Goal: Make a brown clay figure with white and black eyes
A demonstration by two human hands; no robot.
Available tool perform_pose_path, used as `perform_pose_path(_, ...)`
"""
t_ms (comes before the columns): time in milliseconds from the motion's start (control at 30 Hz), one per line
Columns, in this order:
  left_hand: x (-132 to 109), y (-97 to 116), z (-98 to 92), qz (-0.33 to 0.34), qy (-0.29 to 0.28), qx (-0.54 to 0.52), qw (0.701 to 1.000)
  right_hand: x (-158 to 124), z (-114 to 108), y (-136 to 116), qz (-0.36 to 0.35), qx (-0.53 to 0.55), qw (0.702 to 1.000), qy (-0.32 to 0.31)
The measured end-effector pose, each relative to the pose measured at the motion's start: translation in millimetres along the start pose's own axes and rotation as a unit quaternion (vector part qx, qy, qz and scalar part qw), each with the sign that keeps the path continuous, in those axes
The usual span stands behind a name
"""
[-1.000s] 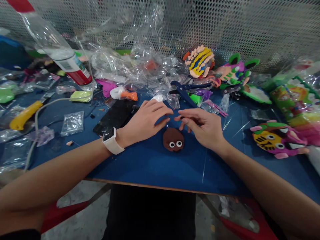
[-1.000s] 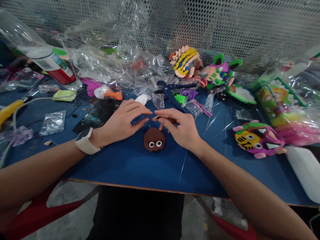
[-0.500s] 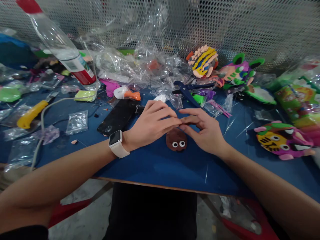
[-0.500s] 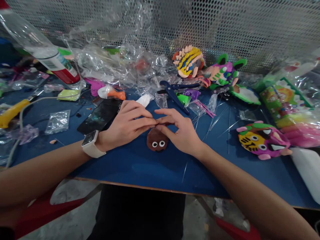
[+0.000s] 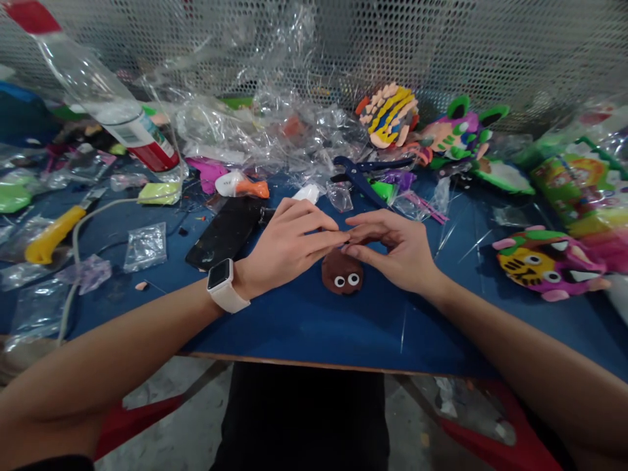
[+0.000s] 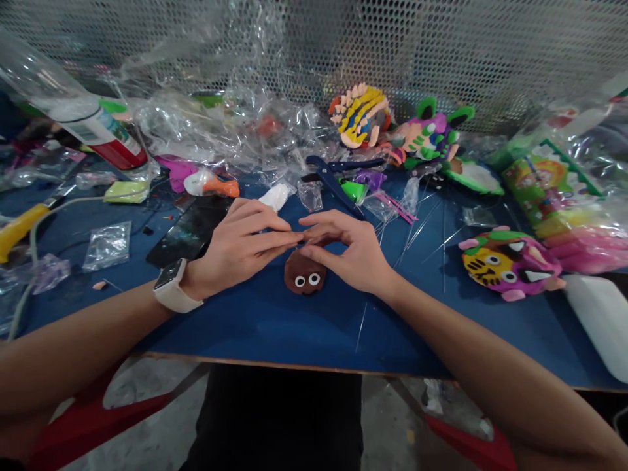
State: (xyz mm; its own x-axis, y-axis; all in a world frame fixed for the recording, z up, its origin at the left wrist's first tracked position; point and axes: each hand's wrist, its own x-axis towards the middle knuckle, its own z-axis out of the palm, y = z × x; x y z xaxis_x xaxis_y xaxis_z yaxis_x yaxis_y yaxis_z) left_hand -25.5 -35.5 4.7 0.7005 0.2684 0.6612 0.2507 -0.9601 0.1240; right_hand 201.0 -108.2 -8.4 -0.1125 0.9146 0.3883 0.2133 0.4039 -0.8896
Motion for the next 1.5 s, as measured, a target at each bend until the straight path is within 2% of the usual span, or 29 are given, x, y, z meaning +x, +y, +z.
perform_pose_path(100,0.2,-1.1,0.0,0.021,0.024,0.008,0.999,1.4,0.0,2.6,0.012,0.031,0.999,0.011)
perform_pose_path(367,0.9,-0.6,-3.8,0.055,0.022,0.012,0.998,3.4,2.2,1.0,0.045,0.071,0.996,0.017)
perform_pose_path(567,0.7,0.5,-3.0,0.055,0.032,-0.002,0.998,3.7,4.3,2.5,0.085,0.089,0.992,0.015)
perform_pose_path(833,-0.6,0.4,-2.7,0.047,0.028,0.004,0.998,4.6,2.4,0.8,0.101,0.084,0.991,0.008)
perform_pose_path(1100,-0.9,-1.1,-3.4,0.073,0.023,0.005,0.997,4.4,2.8,1.7,0.135,0.089,0.987,-0.006)
perform_pose_path(1200,-1.4,-1.4,-1.0,0.059,0.032,0.005,0.998,4.7,2.5,0.9,0.131,0.091,0.987,0.003)
perform_pose_path(1500,-1.1,-1.1,-2.9,0.054,0.014,-0.007,0.998,4.4,2.6,-0.6,0.138,0.09,0.986,-0.004)
